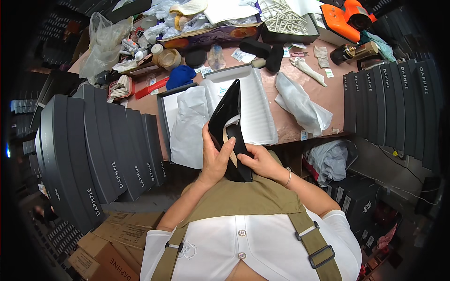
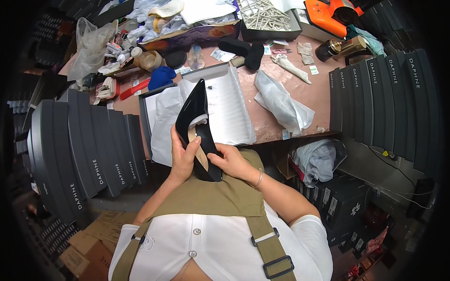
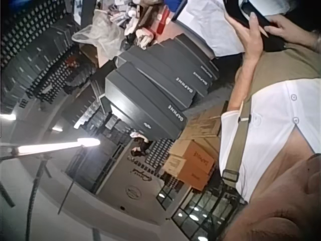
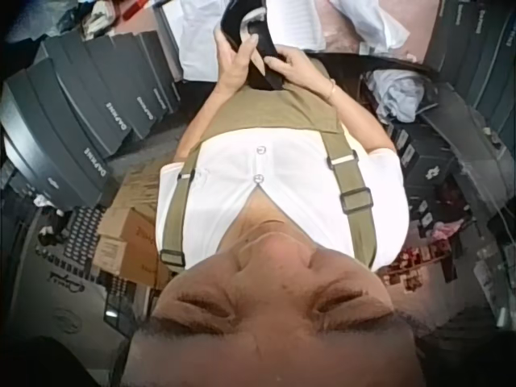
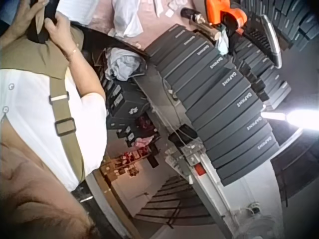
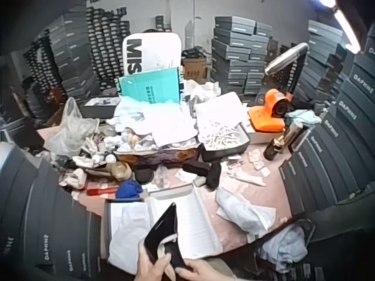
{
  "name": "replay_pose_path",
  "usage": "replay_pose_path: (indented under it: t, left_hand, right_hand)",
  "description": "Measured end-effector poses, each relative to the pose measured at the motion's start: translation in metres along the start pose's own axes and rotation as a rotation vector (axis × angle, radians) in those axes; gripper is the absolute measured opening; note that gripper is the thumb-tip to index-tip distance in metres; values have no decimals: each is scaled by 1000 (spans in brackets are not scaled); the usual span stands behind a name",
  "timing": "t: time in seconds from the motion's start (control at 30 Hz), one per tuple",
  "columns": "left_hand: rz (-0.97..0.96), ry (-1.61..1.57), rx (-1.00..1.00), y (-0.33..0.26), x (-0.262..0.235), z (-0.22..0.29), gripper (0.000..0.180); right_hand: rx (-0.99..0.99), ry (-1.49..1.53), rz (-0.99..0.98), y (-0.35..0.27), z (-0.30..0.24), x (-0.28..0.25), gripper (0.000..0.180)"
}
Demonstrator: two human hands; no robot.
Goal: Inspecting and cleaning high-heeled shoes before placing them into shoeboxes.
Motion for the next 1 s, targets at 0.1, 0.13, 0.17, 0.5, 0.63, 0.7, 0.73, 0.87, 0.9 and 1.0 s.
replay_pose_path:
  t: [0.1, 0.13, 0.17, 0.5, 0.63, 0.7, 0.73, 0.87, 0.9, 1.0]
  left_hand:
    - [-2, -15, -36, -1, -1, -2, 60]
    - [0, -13, -27, -3, -2, -3, 61]
    - [2, -10, -16, -3, -4, -6, 62]
    - [105, 322, 129, -7, -24, 0, 86]
    - [-87, -722, -393, -12, -9, -16, 82]
    - [-134, -1225, -750, 1, 5, -7, 73]
    - [-118, -1262, -717, 14, 10, -20, 65]
    - [-376, -1214, -832, 27, 36, -10, 60]
    - [-343, -1267, -892, 28, 45, -9, 58]
    - [-248, -1227, -892, 37, 74, -27, 52]
  right_hand:
    - [-19, 127, -45, -2, 0, 3, 27]
    - [-20, 159, -62, -2, 0, 4, 28]
    - [2, 146, -69, -2, -2, 4, 28]
    - [-222, -429, 263, 7, -18, -5, 18]
    - [-469, -594, 462, 17, -45, -10, 16]
    - [-532, -669, 496, 21, -55, -10, 14]
    - [-566, -704, 513, 20, -59, -15, 14]
    - [-583, -715, 291, 16, -74, -50, 16]
    - [-648, -649, 234, 19, -70, -64, 17]
    - [-642, -541, -18, 23, -66, -102, 23]
Point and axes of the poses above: each hand's wrist, its own y-axis towards the middle knuckle, its own x-axis out of the palm, z = x × y, the point moved 3 cm from there along y, towards the middle knuckle, and after that the axes turned 3 degrees about -z, right-handed, at the moved point
